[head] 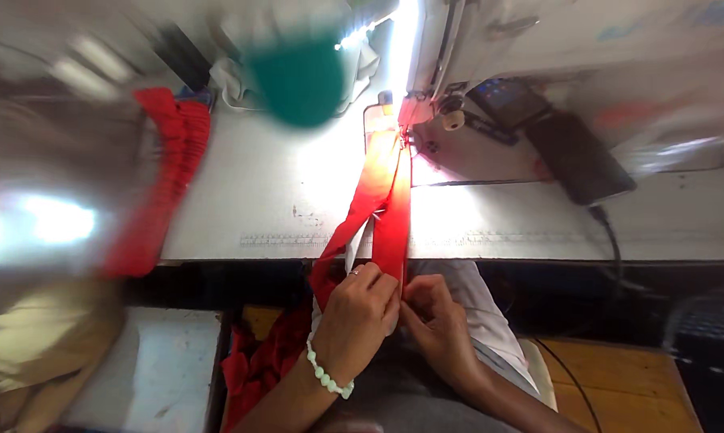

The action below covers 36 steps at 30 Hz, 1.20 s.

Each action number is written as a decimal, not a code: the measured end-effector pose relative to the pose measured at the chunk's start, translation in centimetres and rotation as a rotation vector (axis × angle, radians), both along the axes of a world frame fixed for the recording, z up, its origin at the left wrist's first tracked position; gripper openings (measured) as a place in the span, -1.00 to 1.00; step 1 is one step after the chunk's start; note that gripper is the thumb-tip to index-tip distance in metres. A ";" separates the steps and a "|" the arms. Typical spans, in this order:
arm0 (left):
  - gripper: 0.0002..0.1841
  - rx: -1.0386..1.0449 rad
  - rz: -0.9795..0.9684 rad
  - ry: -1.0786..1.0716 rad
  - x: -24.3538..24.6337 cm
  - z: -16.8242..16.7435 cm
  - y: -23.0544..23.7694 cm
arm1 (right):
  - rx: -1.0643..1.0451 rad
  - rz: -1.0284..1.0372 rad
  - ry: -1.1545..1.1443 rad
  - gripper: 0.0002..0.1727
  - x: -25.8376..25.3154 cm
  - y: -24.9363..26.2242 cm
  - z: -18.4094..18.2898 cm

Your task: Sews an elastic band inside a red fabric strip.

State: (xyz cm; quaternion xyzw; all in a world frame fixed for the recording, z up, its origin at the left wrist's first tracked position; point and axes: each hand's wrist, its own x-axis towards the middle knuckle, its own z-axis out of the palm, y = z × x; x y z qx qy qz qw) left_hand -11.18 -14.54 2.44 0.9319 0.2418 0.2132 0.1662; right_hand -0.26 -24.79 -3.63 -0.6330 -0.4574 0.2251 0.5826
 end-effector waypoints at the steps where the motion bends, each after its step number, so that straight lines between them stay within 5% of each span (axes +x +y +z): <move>1: -0.89 -0.011 0.009 0.003 0.1 -0.1 -0.1 | -0.001 -0.007 0.025 -0.72 0.0 -0.2 0.1; 12: -0.77 -0.282 0.155 0.163 1.0 1.1 0.4 | 0.055 -0.048 -0.033 -0.64 0.2 -0.4 0.4; 24: -0.83 -0.104 0.033 0.223 1.0 1.3 0.1 | 0.098 -0.005 -0.175 -0.67 0.2 -0.4 0.6; 36: -0.74 -0.231 0.080 0.186 1.0 0.9 0.0 | 0.130 0.041 -0.228 -0.67 0.3 -0.2 0.6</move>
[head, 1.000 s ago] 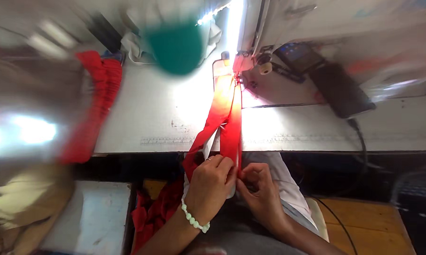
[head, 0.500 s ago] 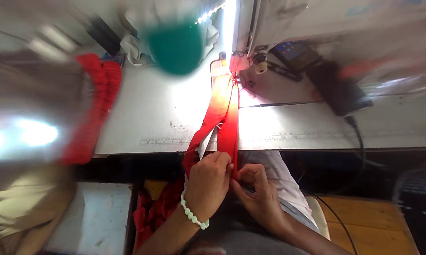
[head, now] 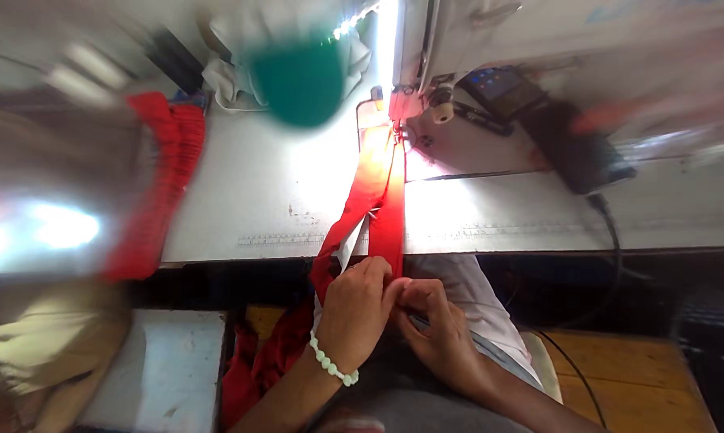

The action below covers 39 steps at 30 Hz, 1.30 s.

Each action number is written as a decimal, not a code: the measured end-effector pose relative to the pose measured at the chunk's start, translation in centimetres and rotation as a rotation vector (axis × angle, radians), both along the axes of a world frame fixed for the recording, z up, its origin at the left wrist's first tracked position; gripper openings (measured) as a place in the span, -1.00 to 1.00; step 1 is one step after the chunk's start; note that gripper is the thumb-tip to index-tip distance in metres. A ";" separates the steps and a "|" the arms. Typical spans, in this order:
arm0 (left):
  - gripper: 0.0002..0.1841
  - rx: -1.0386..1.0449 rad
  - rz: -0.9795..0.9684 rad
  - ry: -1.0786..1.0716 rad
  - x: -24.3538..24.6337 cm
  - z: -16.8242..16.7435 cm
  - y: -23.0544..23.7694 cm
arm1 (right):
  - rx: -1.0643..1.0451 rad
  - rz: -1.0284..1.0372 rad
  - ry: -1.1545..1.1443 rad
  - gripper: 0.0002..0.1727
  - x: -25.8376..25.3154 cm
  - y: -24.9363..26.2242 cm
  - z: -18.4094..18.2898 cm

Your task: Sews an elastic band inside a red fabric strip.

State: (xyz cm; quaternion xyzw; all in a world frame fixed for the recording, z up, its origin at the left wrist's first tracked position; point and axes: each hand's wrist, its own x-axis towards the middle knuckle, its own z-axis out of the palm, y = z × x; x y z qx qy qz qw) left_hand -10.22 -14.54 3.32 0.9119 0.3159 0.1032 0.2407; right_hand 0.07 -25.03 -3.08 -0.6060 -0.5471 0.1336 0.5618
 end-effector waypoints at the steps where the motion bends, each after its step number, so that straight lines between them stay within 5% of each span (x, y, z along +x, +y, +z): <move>1: -0.74 -0.015 0.016 0.009 0.0 0.1 0.0 | -0.004 0.016 0.006 -0.68 0.0 0.0 0.0; 8: -0.85 0.197 0.073 -0.068 0.3 0.0 0.1 | 0.008 0.216 -0.159 -0.77 4.2 1.3 0.6; 14: -0.85 0.302 0.045 -0.105 0.2 -0.6 -0.1 | 0.068 0.078 -0.429 -0.64 8.4 4.3 1.2; 20: -0.84 0.328 0.032 -0.119 0.4 -0.4 -0.1 | 0.169 0.166 -0.629 -0.79 9.1 6.5 0.9; 31: -0.85 0.202 -0.057 -0.111 0.7 0.1 0.9 | 0.191 0.173 -0.747 -0.78 9.6 5.6 0.6; 36: -0.72 -0.166 -0.071 -0.221 2.0 0.5 4.1 | 0.176 0.076 -0.610 -0.81 8.9 5.3 -0.8; 39: -0.66 0.048 0.024 -0.132 3.1 -1.7 8.5 | 0.163 0.009 -0.548 -0.83 8.1 5.2 -1.4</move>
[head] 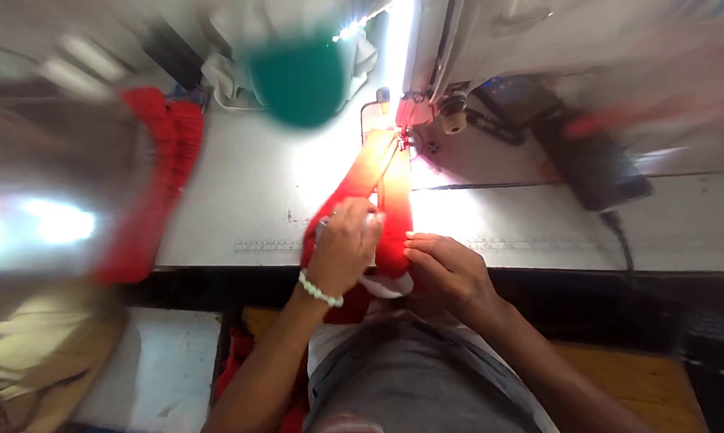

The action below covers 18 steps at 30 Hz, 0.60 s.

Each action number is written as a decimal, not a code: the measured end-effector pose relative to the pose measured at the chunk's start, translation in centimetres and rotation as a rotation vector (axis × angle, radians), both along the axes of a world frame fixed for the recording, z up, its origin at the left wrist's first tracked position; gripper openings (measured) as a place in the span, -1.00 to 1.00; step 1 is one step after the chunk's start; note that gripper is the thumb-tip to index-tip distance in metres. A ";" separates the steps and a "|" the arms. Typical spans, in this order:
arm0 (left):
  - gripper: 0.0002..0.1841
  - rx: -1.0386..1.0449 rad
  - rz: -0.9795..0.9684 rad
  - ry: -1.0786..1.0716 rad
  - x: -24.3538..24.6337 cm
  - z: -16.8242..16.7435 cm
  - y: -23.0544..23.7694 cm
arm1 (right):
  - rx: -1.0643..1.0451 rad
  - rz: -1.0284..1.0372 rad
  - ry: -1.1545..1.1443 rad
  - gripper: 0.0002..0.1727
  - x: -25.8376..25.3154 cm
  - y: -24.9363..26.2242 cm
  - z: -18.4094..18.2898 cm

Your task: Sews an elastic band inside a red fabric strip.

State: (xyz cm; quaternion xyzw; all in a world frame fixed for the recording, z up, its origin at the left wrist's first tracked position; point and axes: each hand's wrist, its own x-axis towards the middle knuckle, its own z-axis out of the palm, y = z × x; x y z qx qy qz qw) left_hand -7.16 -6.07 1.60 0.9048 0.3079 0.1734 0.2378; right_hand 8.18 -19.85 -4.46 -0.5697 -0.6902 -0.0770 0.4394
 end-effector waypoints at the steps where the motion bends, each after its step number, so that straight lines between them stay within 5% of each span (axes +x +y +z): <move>1: -0.65 0.098 0.034 0.070 0.2 -1.0 1.7 | -0.002 -0.016 0.006 -0.83 -0.3 -0.1 -0.1; 4: -0.59 0.302 0.101 0.204 0.6 -2.0 5.1 | -0.014 -0.071 -0.012 -0.82 -1.1 -0.3 -0.2; 7: -0.77 0.437 0.004 0.012 1.8 -1.0 5.0 | -0.027 -0.097 0.005 -0.81 -1.5 -0.5 -0.3; 11: -0.66 0.320 -0.316 -0.040 3.1 -2.0 6.1 | -0.015 -0.099 0.035 -0.81 -1.6 -0.5 -0.5; 15: -0.48 0.290 -0.322 0.190 4.1 -2.6 9.2 | -0.031 -0.097 0.013 -0.82 -1.9 -0.3 -0.1; 18: -0.56 0.438 -0.327 0.074 4.2 -2.5 8.5 | -0.015 -0.097 0.028 -0.81 -1.8 0.0 -0.1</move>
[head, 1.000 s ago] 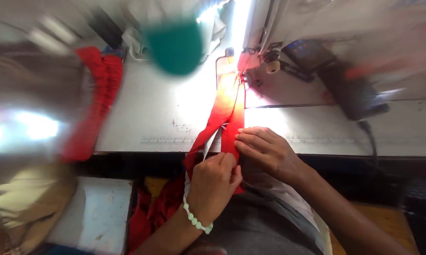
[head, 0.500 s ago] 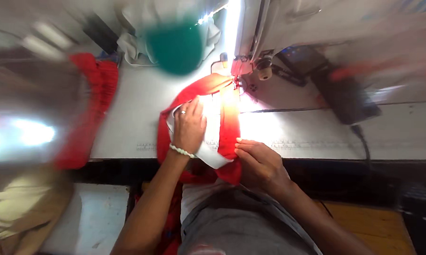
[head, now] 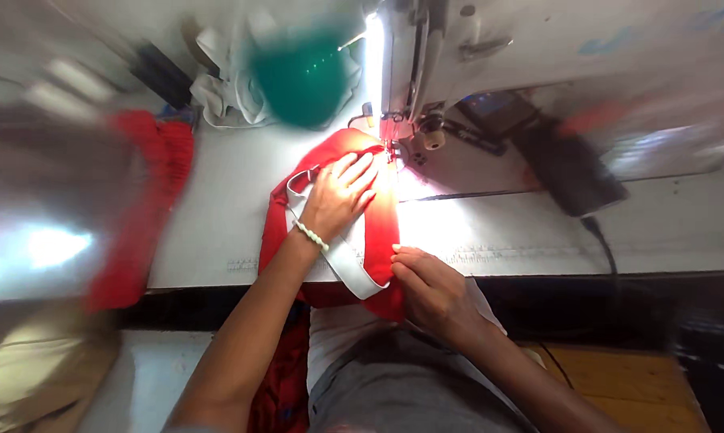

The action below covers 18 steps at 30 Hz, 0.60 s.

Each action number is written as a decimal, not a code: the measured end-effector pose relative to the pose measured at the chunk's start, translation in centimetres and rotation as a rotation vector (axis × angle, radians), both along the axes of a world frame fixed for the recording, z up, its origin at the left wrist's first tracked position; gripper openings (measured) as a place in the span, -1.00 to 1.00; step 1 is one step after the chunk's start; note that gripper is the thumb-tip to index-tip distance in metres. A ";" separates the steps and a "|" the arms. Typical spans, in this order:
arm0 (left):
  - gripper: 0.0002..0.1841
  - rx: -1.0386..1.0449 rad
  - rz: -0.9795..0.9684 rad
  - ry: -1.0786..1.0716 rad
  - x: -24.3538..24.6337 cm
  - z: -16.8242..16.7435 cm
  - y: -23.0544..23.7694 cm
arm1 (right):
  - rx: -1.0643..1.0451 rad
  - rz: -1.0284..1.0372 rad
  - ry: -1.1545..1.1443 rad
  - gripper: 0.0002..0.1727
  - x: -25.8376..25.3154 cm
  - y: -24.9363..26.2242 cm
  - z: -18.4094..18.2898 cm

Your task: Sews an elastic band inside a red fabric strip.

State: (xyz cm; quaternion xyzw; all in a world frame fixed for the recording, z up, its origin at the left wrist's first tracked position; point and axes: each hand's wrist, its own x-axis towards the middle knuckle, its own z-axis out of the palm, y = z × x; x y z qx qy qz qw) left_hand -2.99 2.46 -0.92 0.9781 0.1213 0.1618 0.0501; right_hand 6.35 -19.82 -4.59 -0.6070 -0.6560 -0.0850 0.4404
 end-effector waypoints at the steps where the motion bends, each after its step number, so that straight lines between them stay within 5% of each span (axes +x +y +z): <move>1: -0.64 -0.012 0.011 -0.111 -0.3 0.0 -1.0 | 0.007 -0.002 0.022 -0.80 0.1 0.0 0.0; 3: -0.74 -0.208 0.207 -0.230 -1.0 0.8 -4.2 | 0.027 -0.004 0.077 -0.82 0.2 0.0 0.1; 6: -0.77 -0.764 0.548 -0.061 -1.5 3.7 -6.9 | 0.069 -0.007 0.149 -0.84 0.1 0.0 0.6; 10: -0.83 -1.449 0.571 -0.079 -1.1 5.0 -6.7 | 0.103 0.003 0.146 -0.84 0.2 0.4 1.6; 13: -0.83 -1.562 0.489 -0.229 -0.4 4.2 -5.8 | 0.088 0.006 0.104 -0.84 0.5 0.4 1.8; 18: -0.85 -1.585 0.485 -0.150 -0.9 4.6 -4.6 | 0.053 -0.004 0.073 -0.83 0.8 0.0 1.6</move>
